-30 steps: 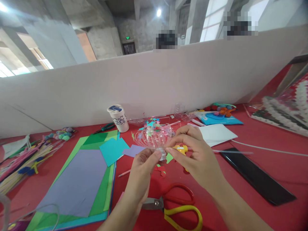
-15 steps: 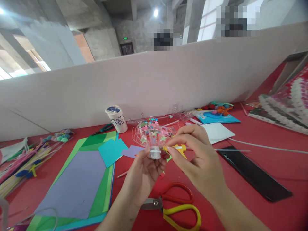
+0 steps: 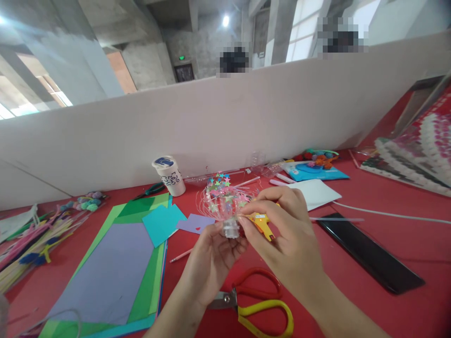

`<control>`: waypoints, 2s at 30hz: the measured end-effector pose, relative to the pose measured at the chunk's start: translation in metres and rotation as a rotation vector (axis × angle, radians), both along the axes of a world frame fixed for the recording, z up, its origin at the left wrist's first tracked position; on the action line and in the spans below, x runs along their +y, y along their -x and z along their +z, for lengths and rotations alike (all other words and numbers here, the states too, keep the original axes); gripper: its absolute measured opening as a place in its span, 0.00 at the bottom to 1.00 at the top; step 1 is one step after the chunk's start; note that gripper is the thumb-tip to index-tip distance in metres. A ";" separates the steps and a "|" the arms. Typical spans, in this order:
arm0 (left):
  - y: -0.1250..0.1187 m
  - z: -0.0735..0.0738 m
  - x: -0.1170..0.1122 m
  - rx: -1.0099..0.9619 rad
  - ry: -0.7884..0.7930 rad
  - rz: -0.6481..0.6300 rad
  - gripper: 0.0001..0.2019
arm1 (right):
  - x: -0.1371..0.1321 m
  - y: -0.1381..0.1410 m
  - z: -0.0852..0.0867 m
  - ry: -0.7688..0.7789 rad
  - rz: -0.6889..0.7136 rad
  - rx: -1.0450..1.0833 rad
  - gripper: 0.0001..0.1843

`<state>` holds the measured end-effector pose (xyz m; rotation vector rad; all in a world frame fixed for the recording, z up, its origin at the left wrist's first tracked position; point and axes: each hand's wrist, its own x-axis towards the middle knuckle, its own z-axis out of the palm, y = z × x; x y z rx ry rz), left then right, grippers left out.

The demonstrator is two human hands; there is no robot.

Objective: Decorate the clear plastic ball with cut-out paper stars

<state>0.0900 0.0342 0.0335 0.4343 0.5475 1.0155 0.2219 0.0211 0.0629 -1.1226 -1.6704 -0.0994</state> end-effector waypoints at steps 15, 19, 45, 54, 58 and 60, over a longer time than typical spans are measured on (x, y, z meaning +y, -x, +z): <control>0.001 0.000 -0.002 0.077 -0.056 0.030 0.08 | -0.002 0.006 -0.002 -0.019 -0.014 -0.014 0.03; 0.000 0.000 0.000 0.092 -0.110 0.071 0.06 | -0.003 0.008 -0.001 -0.072 -0.049 0.007 0.01; -0.001 -0.005 0.002 0.078 -0.048 0.027 0.12 | 0.006 0.001 -0.005 -0.045 -0.054 -0.081 0.09; 0.000 -0.003 0.001 0.053 -0.038 0.039 0.13 | 0.007 0.001 -0.008 -0.046 0.035 -0.069 0.05; 0.000 -0.004 0.001 0.075 -0.051 0.037 0.12 | 0.010 0.003 -0.011 -0.033 0.030 -0.073 0.06; -0.001 -0.005 0.000 0.097 -0.056 0.031 0.12 | 0.010 0.003 -0.011 -0.033 0.017 -0.078 0.06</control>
